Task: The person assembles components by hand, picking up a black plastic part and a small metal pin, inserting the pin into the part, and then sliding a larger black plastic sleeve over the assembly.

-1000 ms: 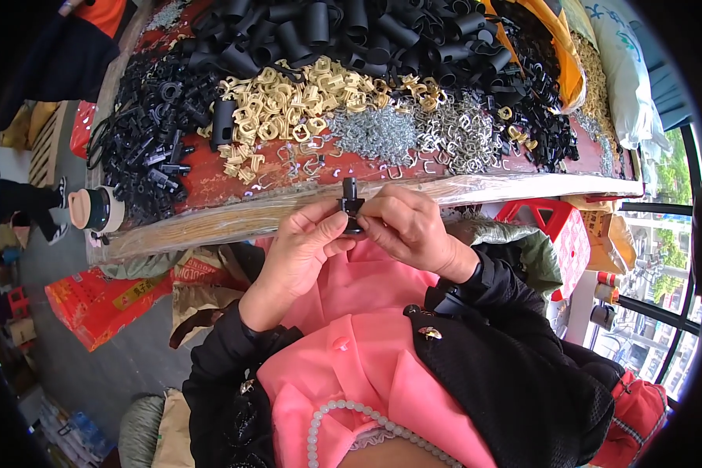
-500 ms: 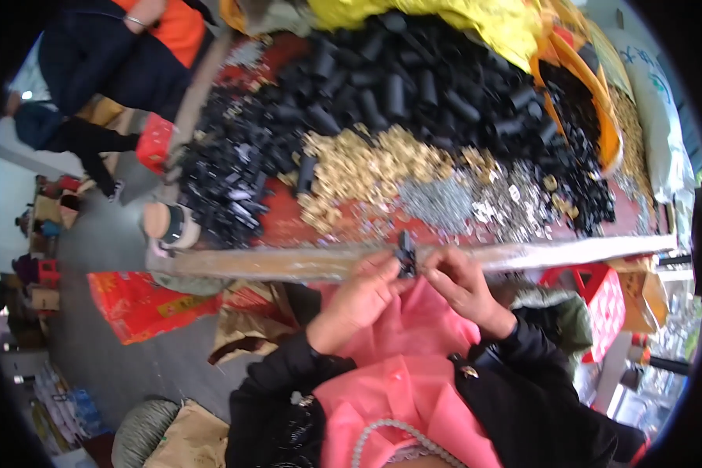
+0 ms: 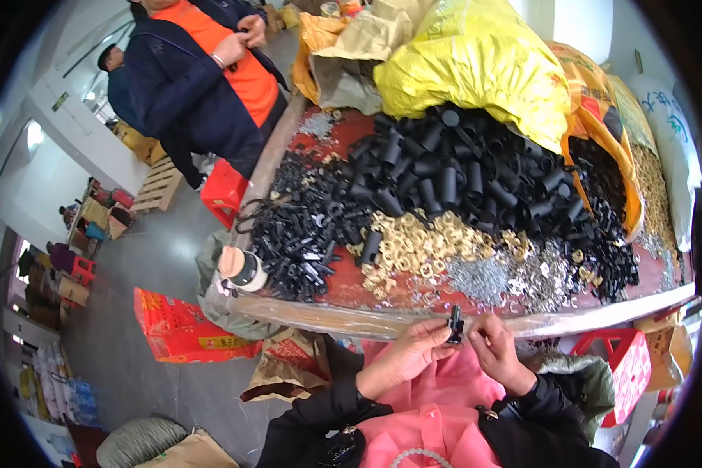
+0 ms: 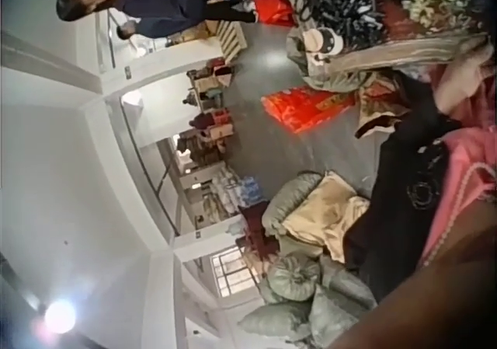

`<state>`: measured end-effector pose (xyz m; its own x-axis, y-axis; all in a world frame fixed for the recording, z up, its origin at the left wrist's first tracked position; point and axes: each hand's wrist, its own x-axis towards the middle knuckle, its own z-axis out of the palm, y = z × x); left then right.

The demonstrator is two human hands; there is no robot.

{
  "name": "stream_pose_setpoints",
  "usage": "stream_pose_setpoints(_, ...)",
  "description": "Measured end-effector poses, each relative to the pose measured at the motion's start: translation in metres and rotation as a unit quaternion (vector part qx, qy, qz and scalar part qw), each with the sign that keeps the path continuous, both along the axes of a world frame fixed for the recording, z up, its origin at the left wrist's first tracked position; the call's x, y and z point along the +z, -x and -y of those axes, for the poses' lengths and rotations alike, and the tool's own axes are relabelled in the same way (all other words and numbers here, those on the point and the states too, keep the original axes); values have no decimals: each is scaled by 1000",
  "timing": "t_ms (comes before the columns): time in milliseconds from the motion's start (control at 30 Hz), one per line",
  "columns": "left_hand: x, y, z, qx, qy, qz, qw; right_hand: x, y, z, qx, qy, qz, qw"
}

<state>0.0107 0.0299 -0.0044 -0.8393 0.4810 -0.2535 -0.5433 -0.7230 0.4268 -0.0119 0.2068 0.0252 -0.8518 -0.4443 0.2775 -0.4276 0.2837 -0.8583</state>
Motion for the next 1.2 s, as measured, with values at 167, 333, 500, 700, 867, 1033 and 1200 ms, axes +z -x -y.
stream_pose_setpoints(167, 19, 1, 1, 7, 52, -9, 999, 8, 4, 14, 5, -39, -140, 989)
stream_pose_setpoints(333, 12, 6, 6, -9, 48, 12, 999, 4, 9, 14, 10, -110, -174, 979)
stream_pose_setpoints(500, 10, 7, 1, -4, 150, -24, 988, -1, 11, 11, 14, -124, -182, 975)
stream_pose_setpoints(700, 10, 3, 2, -12, 159, -38, 986, -3, 8, 8, 27, -30, 33, 999)
stream_pose_setpoints(867, 9, -1, 4, -10, 178, -52, 983, -22, 9, 10, 49, 184, 312, 931)
stream_pose_setpoints(1033, 10, -1, 15, 8, 151, -37, 988, -26, 15, 12, 113, 257, 382, 881)
stream_pose_setpoints(1200, 4, 6, 42, 127, 169, 0, 977, -5, 52, 21, 136, 3, 109, 985)
